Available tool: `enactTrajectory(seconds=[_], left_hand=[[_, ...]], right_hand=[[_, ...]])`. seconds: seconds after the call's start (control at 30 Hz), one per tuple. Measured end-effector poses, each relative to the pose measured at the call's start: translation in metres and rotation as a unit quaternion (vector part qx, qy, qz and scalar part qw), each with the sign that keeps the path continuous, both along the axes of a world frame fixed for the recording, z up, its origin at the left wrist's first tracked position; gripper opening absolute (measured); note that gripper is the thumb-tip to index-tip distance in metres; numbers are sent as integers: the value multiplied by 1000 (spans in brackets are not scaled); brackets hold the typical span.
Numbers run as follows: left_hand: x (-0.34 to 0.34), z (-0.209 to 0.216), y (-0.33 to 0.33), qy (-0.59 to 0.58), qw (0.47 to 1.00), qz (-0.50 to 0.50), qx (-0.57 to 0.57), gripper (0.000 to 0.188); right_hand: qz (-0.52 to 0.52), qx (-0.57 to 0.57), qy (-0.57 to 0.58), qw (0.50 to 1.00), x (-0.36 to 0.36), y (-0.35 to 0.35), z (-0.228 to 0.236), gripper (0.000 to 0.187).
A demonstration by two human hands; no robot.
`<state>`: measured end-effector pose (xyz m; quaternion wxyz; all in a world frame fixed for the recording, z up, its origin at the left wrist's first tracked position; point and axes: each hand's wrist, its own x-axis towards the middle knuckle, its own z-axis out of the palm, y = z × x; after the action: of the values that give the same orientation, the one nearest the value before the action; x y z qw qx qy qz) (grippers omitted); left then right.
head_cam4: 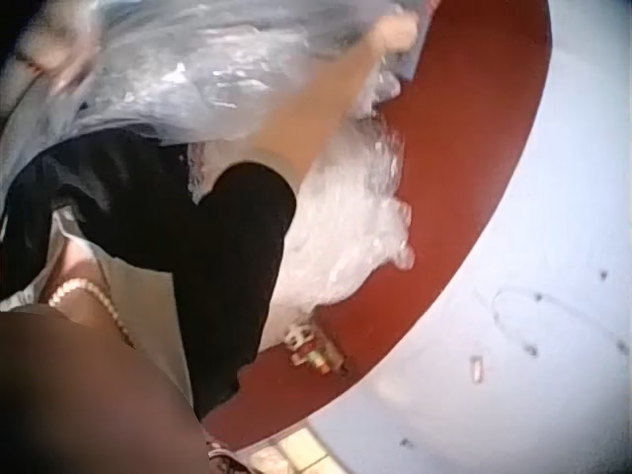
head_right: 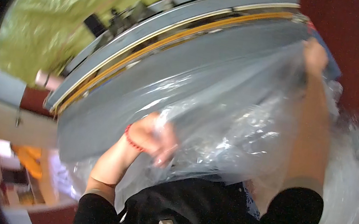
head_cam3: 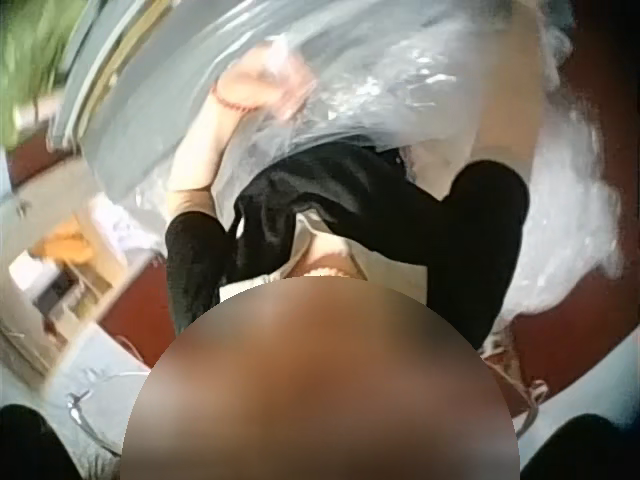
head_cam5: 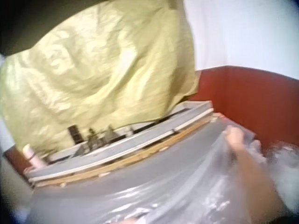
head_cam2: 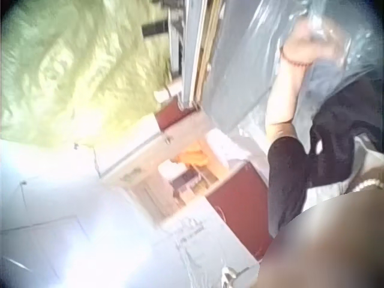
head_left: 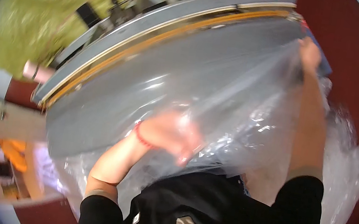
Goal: The person smooths large clear plastic sheets by hand on a manufacturing machine.
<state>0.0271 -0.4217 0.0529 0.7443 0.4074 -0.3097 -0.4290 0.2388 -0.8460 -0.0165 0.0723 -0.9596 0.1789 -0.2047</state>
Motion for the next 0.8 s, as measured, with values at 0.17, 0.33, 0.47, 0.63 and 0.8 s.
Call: enactTrajectory(seconds=[0.17,0.33,0.47,0.63,0.8], left_hand=[[-116,-6,166,-19,748,661,-56,31],[-178,-14,267,-13,598,779,-190,40],[-180,-52,277,129,513,816,231,38],[-205,-84,267,134,505,811,264,12],[-234,-115,257,198,532,729,383,15]], right_hand=[[2,-16,-19,1000,5,-22,-12,30],[39,-30,-29,998,22,-15,-29,33],[50,-49,-27,997,36,-56,-40,33],[36,-44,-24,998,28,-39,-34,32],[40,-32,-31,998,25,-29,-28,31]])
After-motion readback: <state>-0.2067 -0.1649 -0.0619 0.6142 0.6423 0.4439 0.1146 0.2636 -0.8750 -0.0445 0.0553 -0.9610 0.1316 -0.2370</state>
